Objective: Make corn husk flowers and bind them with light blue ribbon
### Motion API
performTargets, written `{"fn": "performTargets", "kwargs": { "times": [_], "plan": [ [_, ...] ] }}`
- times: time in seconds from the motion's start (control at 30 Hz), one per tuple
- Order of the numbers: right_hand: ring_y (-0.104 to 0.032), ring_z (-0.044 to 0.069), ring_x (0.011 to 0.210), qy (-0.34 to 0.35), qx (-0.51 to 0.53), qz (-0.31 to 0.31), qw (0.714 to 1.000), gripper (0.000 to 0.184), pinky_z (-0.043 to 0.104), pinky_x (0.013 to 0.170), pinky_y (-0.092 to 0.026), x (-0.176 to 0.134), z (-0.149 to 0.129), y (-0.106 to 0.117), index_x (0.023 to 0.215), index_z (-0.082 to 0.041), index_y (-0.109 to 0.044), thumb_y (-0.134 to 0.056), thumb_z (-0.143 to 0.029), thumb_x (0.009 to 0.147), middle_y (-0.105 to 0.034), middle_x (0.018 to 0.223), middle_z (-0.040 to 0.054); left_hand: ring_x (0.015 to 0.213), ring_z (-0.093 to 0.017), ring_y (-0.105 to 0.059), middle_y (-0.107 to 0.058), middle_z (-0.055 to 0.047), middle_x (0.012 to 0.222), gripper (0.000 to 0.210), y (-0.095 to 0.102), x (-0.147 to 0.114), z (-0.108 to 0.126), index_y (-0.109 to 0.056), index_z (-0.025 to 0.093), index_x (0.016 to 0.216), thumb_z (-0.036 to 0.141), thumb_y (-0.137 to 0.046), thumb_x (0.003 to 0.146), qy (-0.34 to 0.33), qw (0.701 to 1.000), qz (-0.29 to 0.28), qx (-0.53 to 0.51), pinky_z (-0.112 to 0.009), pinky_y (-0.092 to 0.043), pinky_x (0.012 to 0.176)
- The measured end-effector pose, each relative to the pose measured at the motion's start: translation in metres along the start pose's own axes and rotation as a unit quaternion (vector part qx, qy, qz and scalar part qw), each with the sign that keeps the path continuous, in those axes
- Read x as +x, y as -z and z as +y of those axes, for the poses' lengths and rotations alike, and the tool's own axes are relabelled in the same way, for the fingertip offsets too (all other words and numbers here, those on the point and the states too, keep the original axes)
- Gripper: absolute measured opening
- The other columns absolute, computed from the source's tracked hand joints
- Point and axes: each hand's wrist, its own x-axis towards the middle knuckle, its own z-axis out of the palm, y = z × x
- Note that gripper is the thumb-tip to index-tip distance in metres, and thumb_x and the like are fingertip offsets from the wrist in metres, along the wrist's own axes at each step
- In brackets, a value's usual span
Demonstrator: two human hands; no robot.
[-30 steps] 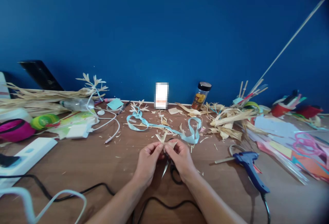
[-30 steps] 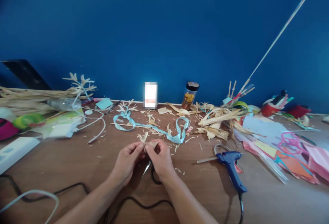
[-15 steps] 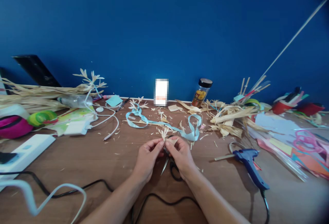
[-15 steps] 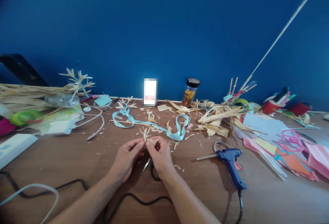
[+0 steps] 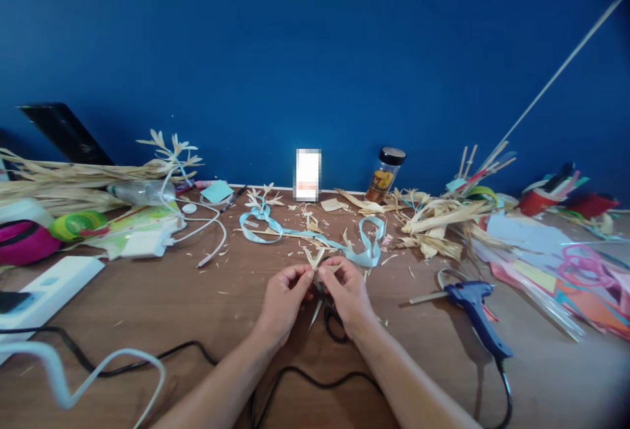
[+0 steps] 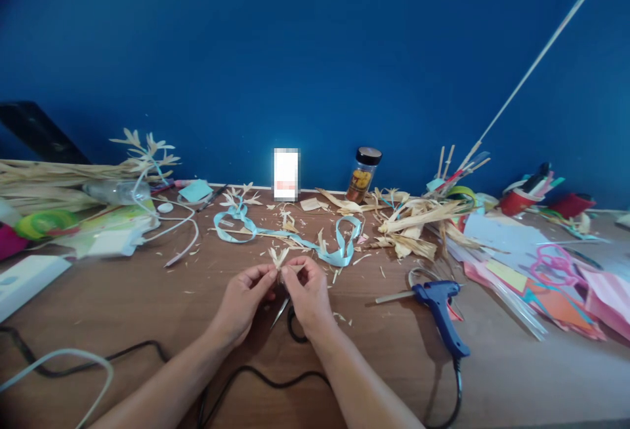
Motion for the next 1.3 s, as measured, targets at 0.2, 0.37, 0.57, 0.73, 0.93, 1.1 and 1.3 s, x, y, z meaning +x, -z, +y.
{"fn": "performTargets", "kwargs": {
  "times": [0.2, 0.37, 0.57, 0.73, 0.93, 1.1, 1.3],
  "plan": [
    [-0.045, 0.010, 0.051, 0.003, -0.007, -0.002, 1.000, 0.013, 0.021, 0.049, -0.037, 0.0005, 0.0002, 0.0007, 0.074, -0.018, -0.056, -0.059, -0.031, 0.072, -0.051, 0.056, -0.0036, 0.053, -0.011, -0.054, -0.066, -0.001, 0.066, 0.028, 0.0019, 0.0009, 0.0003, -0.069, 0.016, 0.084, 0.038, -0.063, 0.067, -0.003, 0.999, 0.017, 0.027, -0.020, -0.041, 0.049],
    [-0.042, 0.009, 0.048, 0.011, -0.005, -0.021, 1.000, 0.010, 0.020, 0.047, -0.034, -0.0009, -0.0024, -0.0001, 0.071, -0.018, -0.054, -0.058, -0.027, 0.074, -0.048, 0.054, -0.0054, 0.053, -0.011, -0.052, -0.065, -0.001, 0.063, 0.028, 0.0041, 0.0017, -0.0016, -0.069, 0.016, 0.085, 0.037, -0.063, 0.068, -0.018, 0.998, 0.022, 0.050, -0.020, -0.041, 0.049],
    [-0.045, 0.010, 0.048, 0.015, -0.003, -0.012, 1.000, 0.009, 0.020, 0.047, -0.035, -0.0013, -0.0048, -0.0003, 0.075, -0.020, -0.053, -0.059, -0.027, 0.073, -0.049, 0.054, -0.0060, 0.056, -0.012, -0.053, -0.067, -0.002, 0.067, 0.028, 0.0041, 0.0018, -0.0022, -0.070, 0.016, 0.087, 0.037, -0.062, 0.069, -0.029, 0.997, 0.014, 0.070, -0.020, -0.042, 0.051],
    [-0.047, 0.010, 0.051, 0.014, 0.005, -0.012, 1.000, 0.010, 0.020, 0.049, -0.038, -0.0012, -0.0046, -0.0010, 0.076, -0.019, -0.053, -0.059, -0.026, 0.073, -0.052, 0.057, -0.0046, 0.056, -0.013, -0.054, -0.067, -0.002, 0.066, 0.029, 0.0042, 0.0023, 0.0001, -0.071, 0.016, 0.088, 0.037, -0.061, 0.070, -0.028, 0.995, 0.017, 0.094, -0.021, -0.042, 0.051],
    [-0.046, 0.010, 0.051, -0.017, 0.009, 0.004, 1.000, 0.015, 0.020, 0.049, -0.038, 0.0003, 0.0005, -0.0007, 0.081, -0.018, -0.053, -0.059, -0.029, 0.073, -0.051, 0.057, -0.0046, 0.058, -0.013, -0.055, -0.066, -0.002, 0.065, 0.031, 0.0045, 0.0024, -0.0002, -0.070, 0.014, 0.091, 0.036, -0.060, 0.071, -0.035, 0.996, 0.012, 0.078, -0.021, -0.044, 0.054],
    [-0.048, 0.010, 0.052, -0.046, 0.046, 0.011, 0.998, 0.017, 0.020, 0.049, -0.040, 0.0015, 0.0022, -0.0006, 0.083, -0.019, -0.052, -0.059, -0.030, 0.073, -0.053, 0.060, -0.0038, 0.057, -0.012, -0.054, -0.063, 0.000, 0.062, 0.032, 0.0045, 0.0031, -0.0018, -0.068, 0.015, 0.093, 0.036, -0.060, 0.070, -0.013, 0.999, 0.001, 0.048, -0.020, -0.044, 0.054],
    [-0.053, 0.011, 0.057, -0.057, 0.085, -0.002, 0.995, 0.024, 0.021, 0.052, -0.042, 0.0005, -0.0024, 0.0001, 0.088, -0.019, -0.049, -0.063, -0.029, 0.071, -0.057, 0.065, -0.0035, 0.057, -0.011, -0.053, -0.062, 0.000, 0.064, 0.030, 0.0036, 0.0028, 0.0004, -0.068, 0.015, 0.092, 0.035, -0.059, 0.072, -0.013, 0.999, -0.021, 0.028, -0.019, -0.044, 0.054]
  ]
}}
